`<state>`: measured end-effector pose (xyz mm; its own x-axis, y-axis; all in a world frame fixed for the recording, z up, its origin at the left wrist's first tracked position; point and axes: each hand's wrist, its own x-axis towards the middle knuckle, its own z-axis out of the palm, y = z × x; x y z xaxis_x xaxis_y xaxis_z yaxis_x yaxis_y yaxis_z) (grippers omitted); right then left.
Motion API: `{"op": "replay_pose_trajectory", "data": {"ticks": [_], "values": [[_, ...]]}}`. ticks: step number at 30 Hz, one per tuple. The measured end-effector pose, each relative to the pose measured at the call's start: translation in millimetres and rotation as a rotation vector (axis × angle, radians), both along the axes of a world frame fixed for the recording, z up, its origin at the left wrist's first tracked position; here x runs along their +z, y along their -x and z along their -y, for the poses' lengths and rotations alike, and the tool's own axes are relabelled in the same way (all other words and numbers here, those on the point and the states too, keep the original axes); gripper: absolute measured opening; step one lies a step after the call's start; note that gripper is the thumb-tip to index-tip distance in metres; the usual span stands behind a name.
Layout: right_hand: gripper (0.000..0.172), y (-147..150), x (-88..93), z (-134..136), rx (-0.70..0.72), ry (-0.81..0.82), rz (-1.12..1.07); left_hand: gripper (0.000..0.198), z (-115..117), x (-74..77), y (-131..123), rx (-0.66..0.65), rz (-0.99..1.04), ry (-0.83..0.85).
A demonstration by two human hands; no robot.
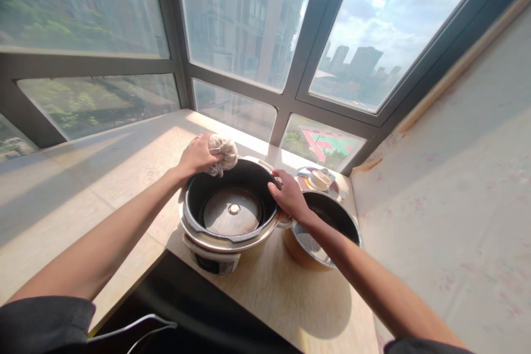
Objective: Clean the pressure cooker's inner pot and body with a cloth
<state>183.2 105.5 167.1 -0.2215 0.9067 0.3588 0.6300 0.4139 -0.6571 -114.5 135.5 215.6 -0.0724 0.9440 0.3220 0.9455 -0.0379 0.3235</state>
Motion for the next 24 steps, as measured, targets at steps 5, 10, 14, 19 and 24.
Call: {"op": "replay_pose_trajectory", "data": {"ticks": [5,10,14,19,24], "values": [[0.033,1,-1.2,-1,0.001,-0.019,-0.05,0.056,-15,8.6,-10,-0.039,-0.129,0.029],[0.031,1,-2.0,-1,-0.009,-0.027,-0.065,0.049,-25,16.4,-31,-0.14,-0.248,0.015],[0.033,1,-5.6,-4,-0.018,-0.038,-0.128,0.046,-34,22.0,-51,-0.213,-0.319,0.022],[0.041,-1,-13.2,-9,-0.099,-0.126,-0.273,0.048,-43,27.7,-80,-0.352,-0.362,0.043],[0.039,-4,-16.1,-11,-0.193,-0.157,-0.275,0.042,-41,28.2,-115,-0.482,-0.351,0.023]]}}
